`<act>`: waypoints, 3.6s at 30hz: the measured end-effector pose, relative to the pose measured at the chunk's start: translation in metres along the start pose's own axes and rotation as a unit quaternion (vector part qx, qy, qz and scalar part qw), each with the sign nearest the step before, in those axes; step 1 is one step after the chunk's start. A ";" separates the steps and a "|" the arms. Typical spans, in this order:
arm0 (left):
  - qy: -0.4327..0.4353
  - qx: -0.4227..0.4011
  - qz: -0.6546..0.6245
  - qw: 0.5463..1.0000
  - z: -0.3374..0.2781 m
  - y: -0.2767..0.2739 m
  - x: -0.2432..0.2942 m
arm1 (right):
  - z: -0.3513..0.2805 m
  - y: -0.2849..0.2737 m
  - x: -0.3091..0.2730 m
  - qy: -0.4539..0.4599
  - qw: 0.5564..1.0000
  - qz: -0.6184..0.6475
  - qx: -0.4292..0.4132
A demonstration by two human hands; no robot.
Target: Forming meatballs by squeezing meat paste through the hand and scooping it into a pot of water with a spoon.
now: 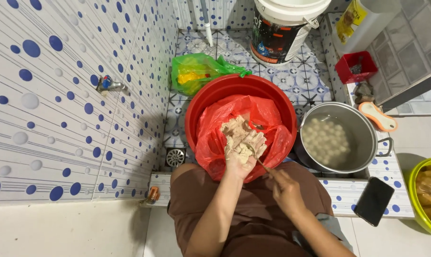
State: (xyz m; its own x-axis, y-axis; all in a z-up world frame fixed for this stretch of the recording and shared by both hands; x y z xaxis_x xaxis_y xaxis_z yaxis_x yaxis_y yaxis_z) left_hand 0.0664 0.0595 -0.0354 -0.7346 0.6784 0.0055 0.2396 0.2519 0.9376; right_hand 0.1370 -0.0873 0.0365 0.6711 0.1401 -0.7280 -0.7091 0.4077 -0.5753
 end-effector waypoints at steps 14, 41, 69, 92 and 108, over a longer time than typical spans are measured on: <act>-0.128 0.039 0.094 0.987 -0.024 0.007 -0.012 | 0.008 -0.042 0.017 0.214 0.967 0.133 -0.035; -0.066 -0.023 0.159 0.985 -0.005 0.001 0.010 | 0.007 -0.115 0.013 0.104 0.991 0.023 0.084; 0.122 -0.008 0.420 0.899 -0.018 0.061 0.012 | 0.000 -0.120 0.015 0.158 0.981 0.051 0.100; 0.139 -0.035 0.525 0.839 -0.050 0.096 0.003 | -0.006 -0.097 0.033 0.333 0.817 0.449 0.141; -0.096 0.029 0.321 0.942 0.059 -0.057 -0.010 | 0.019 -0.114 -0.065 0.260 0.666 0.699 0.010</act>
State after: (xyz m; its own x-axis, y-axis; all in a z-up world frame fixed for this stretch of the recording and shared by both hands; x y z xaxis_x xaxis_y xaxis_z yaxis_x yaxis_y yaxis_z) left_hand 0.0975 0.0792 -0.1094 -0.2988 0.8146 0.4971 0.6344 -0.2195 0.7412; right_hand 0.1787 -0.1257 0.1562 -0.8111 0.0664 -0.5812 -0.5562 0.2202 0.8014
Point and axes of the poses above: each hand's wrist, its own z-axis towards the middle knuckle, its own y-axis out of the palm, x = y × z, the point moved 9 cm from there along z, towards the middle knuckle, and after that the axes turned 3 degrees about y, right-handed, at the moved point
